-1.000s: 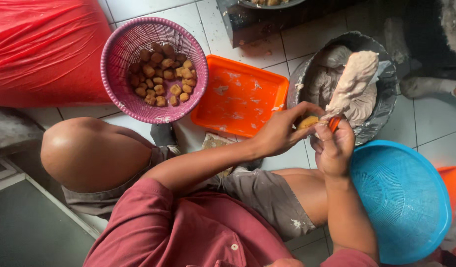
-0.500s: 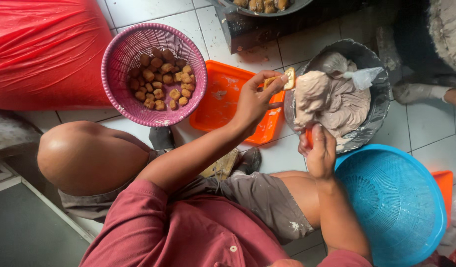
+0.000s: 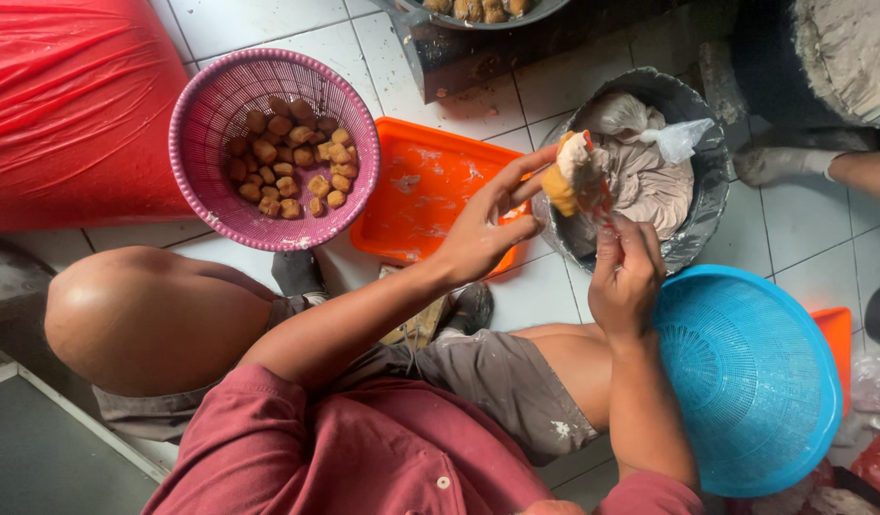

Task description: The person sits on the floor coating fried tofu cubes with batter. They hold a tofu cube in one hand, spread grey batter over it with a spatula, and place the coated piece onto an orange tray, repeating with more pieces. Near the end they carry a blue basket of white dough balls and resume coating tofu.

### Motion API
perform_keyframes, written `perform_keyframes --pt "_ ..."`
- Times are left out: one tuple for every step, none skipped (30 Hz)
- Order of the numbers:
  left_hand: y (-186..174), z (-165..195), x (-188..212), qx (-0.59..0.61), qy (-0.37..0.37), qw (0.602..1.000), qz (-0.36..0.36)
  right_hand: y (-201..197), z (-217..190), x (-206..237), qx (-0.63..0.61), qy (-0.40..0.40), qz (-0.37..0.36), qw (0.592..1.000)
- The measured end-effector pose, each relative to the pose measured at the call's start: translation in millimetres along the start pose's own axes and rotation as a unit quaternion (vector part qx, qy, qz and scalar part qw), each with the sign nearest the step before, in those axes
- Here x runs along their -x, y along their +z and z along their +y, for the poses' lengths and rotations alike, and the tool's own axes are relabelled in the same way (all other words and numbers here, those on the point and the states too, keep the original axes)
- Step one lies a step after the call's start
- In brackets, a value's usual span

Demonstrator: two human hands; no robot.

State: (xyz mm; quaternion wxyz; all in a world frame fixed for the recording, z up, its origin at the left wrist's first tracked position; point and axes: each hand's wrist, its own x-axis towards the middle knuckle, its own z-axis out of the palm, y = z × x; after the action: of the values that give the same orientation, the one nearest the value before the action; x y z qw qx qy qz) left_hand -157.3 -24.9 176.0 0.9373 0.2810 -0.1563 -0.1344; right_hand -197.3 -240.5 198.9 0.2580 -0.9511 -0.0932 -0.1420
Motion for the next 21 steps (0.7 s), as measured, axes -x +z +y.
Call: perform_keyframes --pt "-4 -2 -1 -0.041 0.003 0.999 -0.004 -3 2 0 0.009 -0.008 0.012 1.0" --pt "-8 -5 -2 -0.083 0.005 0.997 -0.007 -5 4 0 0.018 -0.017 0.025 0.999" --pt "-12 -9 -3 -0.124 0.007 0.992 -0.01 -6 5 1 0.026 -0.024 0.037 0.999" --pt "-16 -13 -4 -0.143 0.008 0.99 0.009 -7 5 4 0.031 -0.017 0.04 0.999" --pt "-20 -17 -5 -0.162 0.009 0.986 0.028 -8 6 6 0.036 -0.01 0.043 0.998" --pt "-22 -21 -6 -0.181 0.01 0.982 0.047 -8 6 9 0.041 -0.003 0.047 0.998" --pt "-23 -24 -6 -0.197 0.012 0.978 0.062 -8 6 12 0.053 -0.031 0.059 0.996" --pt "-23 -27 -7 -0.212 0.016 0.974 0.075 -7 5 15 0.064 -0.059 0.073 0.994" --pt "-23 -27 -7 -0.228 0.021 0.969 0.088 -7 6 17 0.076 -0.089 0.087 0.989" --pt "-22 -25 -8 -0.234 0.026 0.968 0.091 -6 6 17 0.073 -0.093 0.089 0.989" --pt "-20 -21 -9 -0.239 0.03 0.966 0.096 -7 7 18 0.069 -0.097 0.09 0.989" --pt "-19 -15 -10 -0.244 0.033 0.964 0.1 -7 9 17 0.065 -0.101 0.091 0.989" --pt "-19 -7 -11 -0.315 0.061 0.94 0.111 -8 10 15 0.053 -0.088 0.078 0.992" --pt "-20 3 -14 -0.385 0.087 0.911 0.122 -10 12 14 0.041 -0.075 0.065 0.994" --pt "-22 15 -17 -0.451 0.113 0.875 0.131 -12 13 12 0.029 -0.062 0.051 0.996" --pt "-25 26 -20 -0.532 0.158 0.823 0.121 -12 14 11 0.022 -0.05 0.05 0.997" --pt "-29 37 -24 -0.606 0.2 0.762 0.108 -11 13 10 0.016 -0.038 0.048 0.998" --pt "-32 46 -27 -0.672 0.24 0.695 0.091 -11 11 10 0.012 -0.023 0.047 0.999" --pt "-34 52 -30 -0.708 0.243 0.659 0.066 -11 8 12 0.003 -0.04 0.045 0.998" --pt "-35 55 -32 -0.741 0.246 0.624 0.039 -10 3 14 -0.004 -0.056 0.043 0.997" --pt "-35 56 -32 -0.77 0.25 0.586 0.012 -9 -1 16 -0.01 -0.072 0.042 0.997"
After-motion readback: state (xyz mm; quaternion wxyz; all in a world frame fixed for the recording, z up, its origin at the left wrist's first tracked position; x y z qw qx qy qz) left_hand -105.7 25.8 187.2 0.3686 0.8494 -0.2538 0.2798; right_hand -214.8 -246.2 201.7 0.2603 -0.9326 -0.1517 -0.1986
